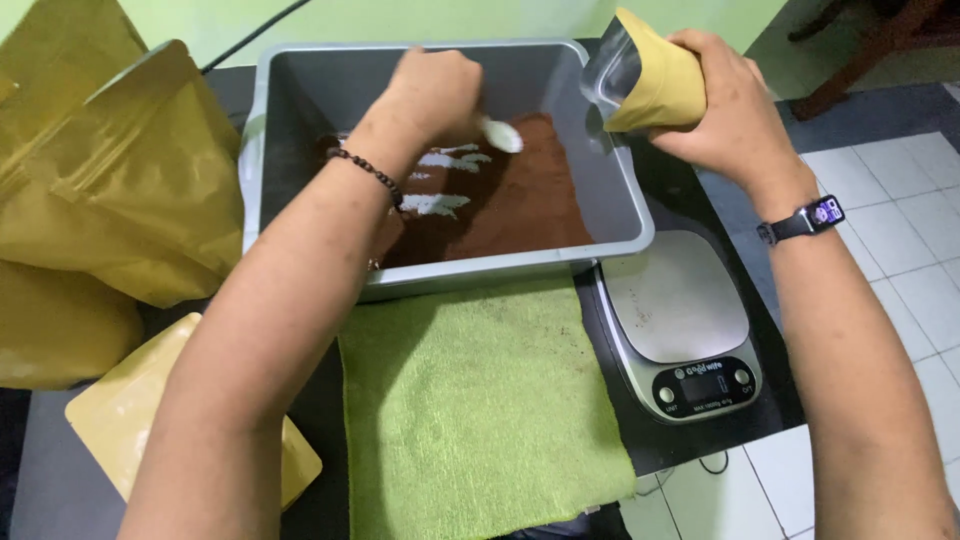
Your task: Filling coffee powder from a tray into paper bags using a spoon and weighing them on a digital scale.
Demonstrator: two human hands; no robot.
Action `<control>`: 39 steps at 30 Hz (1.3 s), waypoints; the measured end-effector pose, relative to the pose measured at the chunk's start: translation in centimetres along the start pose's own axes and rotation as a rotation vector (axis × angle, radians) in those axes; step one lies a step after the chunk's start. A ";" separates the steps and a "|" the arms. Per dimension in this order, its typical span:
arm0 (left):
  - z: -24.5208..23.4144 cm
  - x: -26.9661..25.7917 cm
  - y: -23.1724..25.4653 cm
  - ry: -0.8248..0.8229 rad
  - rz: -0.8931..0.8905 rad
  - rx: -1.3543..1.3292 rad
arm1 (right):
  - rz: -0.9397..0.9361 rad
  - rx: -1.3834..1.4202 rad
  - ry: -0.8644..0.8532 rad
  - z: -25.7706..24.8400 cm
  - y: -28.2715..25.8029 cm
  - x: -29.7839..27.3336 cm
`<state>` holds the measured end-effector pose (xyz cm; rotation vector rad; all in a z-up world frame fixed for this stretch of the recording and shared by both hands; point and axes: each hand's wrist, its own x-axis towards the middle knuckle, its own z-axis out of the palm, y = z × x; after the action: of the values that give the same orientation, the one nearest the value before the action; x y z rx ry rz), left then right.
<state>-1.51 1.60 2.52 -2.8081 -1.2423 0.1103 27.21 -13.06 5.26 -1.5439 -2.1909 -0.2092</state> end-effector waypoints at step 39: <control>-8.3 -5.5 -1.3 0.170 -0.014 -0.706 | 0.246 0.032 -0.519 -4.8 -5.5 5.3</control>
<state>-5.38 -1.90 11.11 -3.2600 -1.4806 -0.6866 21.99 -12.26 12.58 -2.0007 -2.3190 0.3399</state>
